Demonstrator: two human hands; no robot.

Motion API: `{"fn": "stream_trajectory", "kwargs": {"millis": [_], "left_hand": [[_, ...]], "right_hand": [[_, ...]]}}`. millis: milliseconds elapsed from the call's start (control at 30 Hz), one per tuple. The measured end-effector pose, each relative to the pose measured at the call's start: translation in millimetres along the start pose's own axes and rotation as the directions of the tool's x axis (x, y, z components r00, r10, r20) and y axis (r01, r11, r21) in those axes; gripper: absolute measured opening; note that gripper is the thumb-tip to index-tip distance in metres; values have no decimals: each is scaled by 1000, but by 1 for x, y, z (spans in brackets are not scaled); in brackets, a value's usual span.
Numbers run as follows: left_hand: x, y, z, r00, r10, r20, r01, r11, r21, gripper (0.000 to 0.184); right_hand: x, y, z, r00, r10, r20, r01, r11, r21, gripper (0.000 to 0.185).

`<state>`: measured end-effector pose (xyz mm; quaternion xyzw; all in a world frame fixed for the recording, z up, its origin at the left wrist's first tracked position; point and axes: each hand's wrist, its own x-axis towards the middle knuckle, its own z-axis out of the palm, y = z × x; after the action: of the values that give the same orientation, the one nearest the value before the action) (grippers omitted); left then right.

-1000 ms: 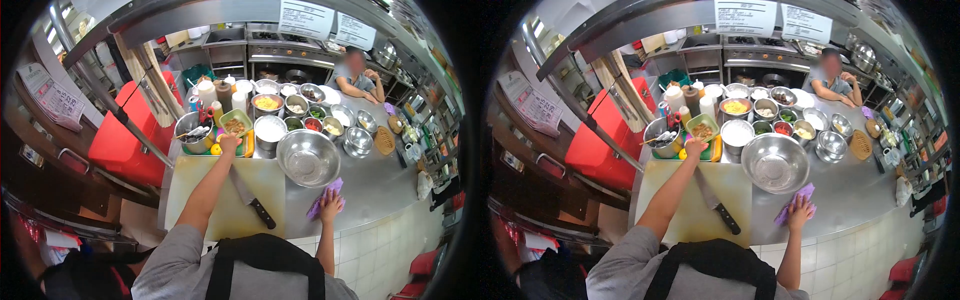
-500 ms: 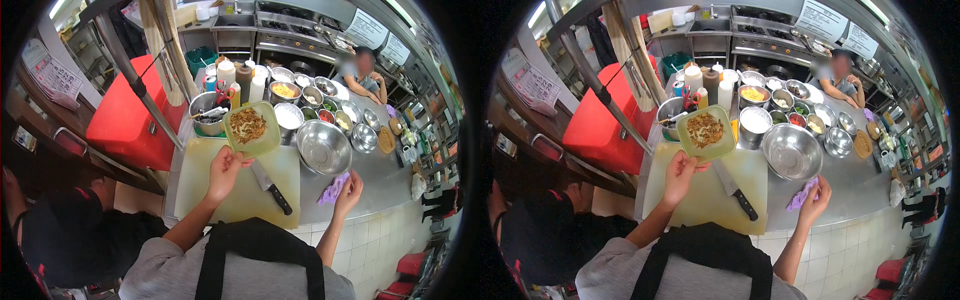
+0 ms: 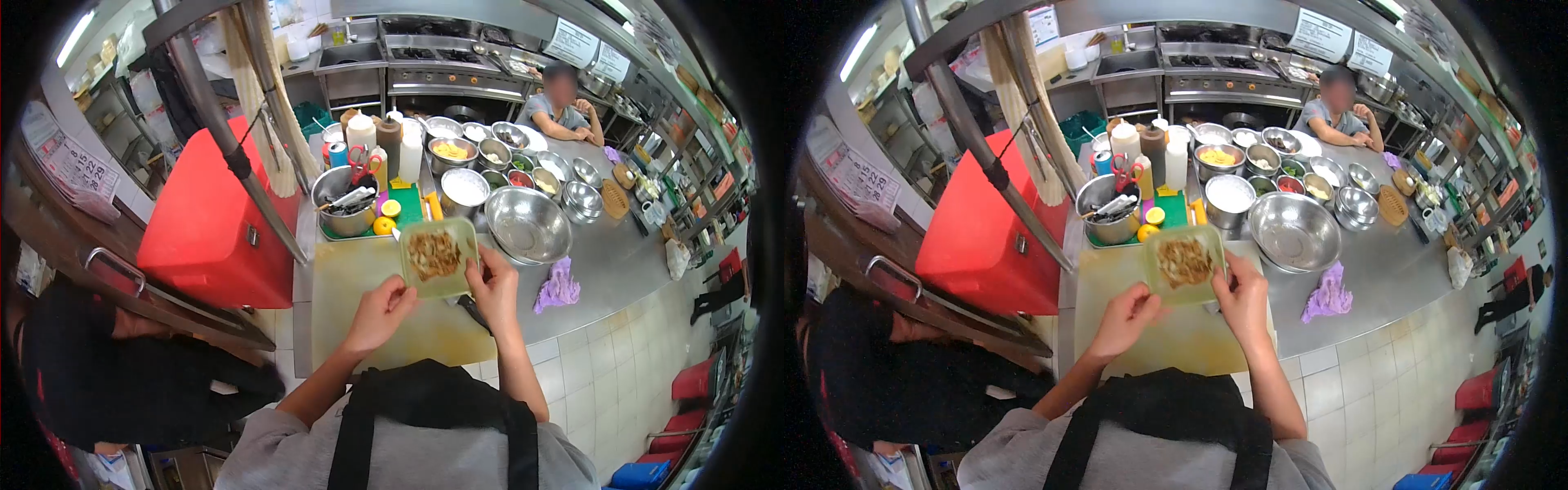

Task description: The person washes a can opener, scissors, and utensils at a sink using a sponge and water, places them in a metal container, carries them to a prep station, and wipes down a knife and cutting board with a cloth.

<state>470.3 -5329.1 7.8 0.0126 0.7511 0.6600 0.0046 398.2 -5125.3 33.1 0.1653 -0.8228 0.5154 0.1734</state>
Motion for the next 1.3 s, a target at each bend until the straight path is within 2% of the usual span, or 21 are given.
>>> {"fn": "stream_trajectory", "kwargs": {"millis": [33,133,233,300,400,500,600,667,733,767,800,833,867,933,1000,1067,1133,1167,1200,1267,1300], "left_hand": [[-6,0,-7,995,-80,64,72,989,126,25],[-18,-20,-30,995,-90,-41,99,877,471,32],[-32,-21,-42,979,-52,-197,128,909,396,32],[-39,-20,-49,971,-116,-211,196,890,413,32],[-47,-24,-55,952,-179,-247,274,858,435,31],[-55,-27,-61,939,-192,-286,311,830,462,31],[-55,-28,-66,929,-161,-333,309,833,458,30],[-51,-28,-70,930,-113,-350,277,840,466,29],[-41,-28,-76,935,-39,-354,223,840,495,28],[-32,-23,-80,940,-33,-339,210,840,501,28],[-27,-19,-82,945,-39,-325,207,841,500,27],[-25,-17,-81,948,-55,-312,212,842,495,27],[-19,-17,-80,962,-10,-274,160,832,531,27],[9,-17,-80,979,85,-185,43,802,596,26],[47,-21,-72,992,99,-74,-35,798,601,26],[95,-40,-60,979,196,53,-183,739,648,26],[147,-66,-42,958,258,126,-275,698,661,27],[172,-74,-31,955,258,147,-291,714,636,27],[194,-80,-19,951,258,170,-308,730,610,28],[244,-99,9,971,203,125,-233,698,677,35],[263,-111,24,979,179,98,-195,680,707,39]], "right_hand": [[-5,14,5,999,-35,-28,33,998,-48,20],[-28,67,18,945,318,73,-320,947,13,20],[-51,85,52,902,295,317,-302,953,-27,21],[-65,81,76,872,308,381,-345,938,32,23],[-43,49,88,633,376,676,-391,910,-140,32],[-28,87,102,758,193,624,-47,969,-242,37],[-4,96,76,772,319,550,-13,873,-488,41],[-8,137,67,760,442,476,31,708,-706,49],[-12,164,22,695,509,507,-86,759,-645,50],[-13,183,-2,742,502,444,-154,772,-617,47],[-16,212,-31,775,566,281,-251,684,-685,46],[-10,217,-61,696,704,141,-326,485,-812,45],[-9,245,-92,637,769,54,-319,326,-890,56],[-19,254,-137,708,684,-176,-343,114,-933,73],[-35,249,-146,782,594,-190,-347,162,-924,75],[-52,270,-148,869,456,-193,-354,300,-886,75],[-79,346,-152,934,277,-226,-341,501,-795,72],[-84,347,-150,917,325,-232,-382,547,-745,65],[-87,335,-145,882,408,-237,-435,509,-743,64],[-76,251,-124,788,561,-253,-534,419,-734,61],[-70,231,-116,778,567,-271,-530,360,-768,58]]}}
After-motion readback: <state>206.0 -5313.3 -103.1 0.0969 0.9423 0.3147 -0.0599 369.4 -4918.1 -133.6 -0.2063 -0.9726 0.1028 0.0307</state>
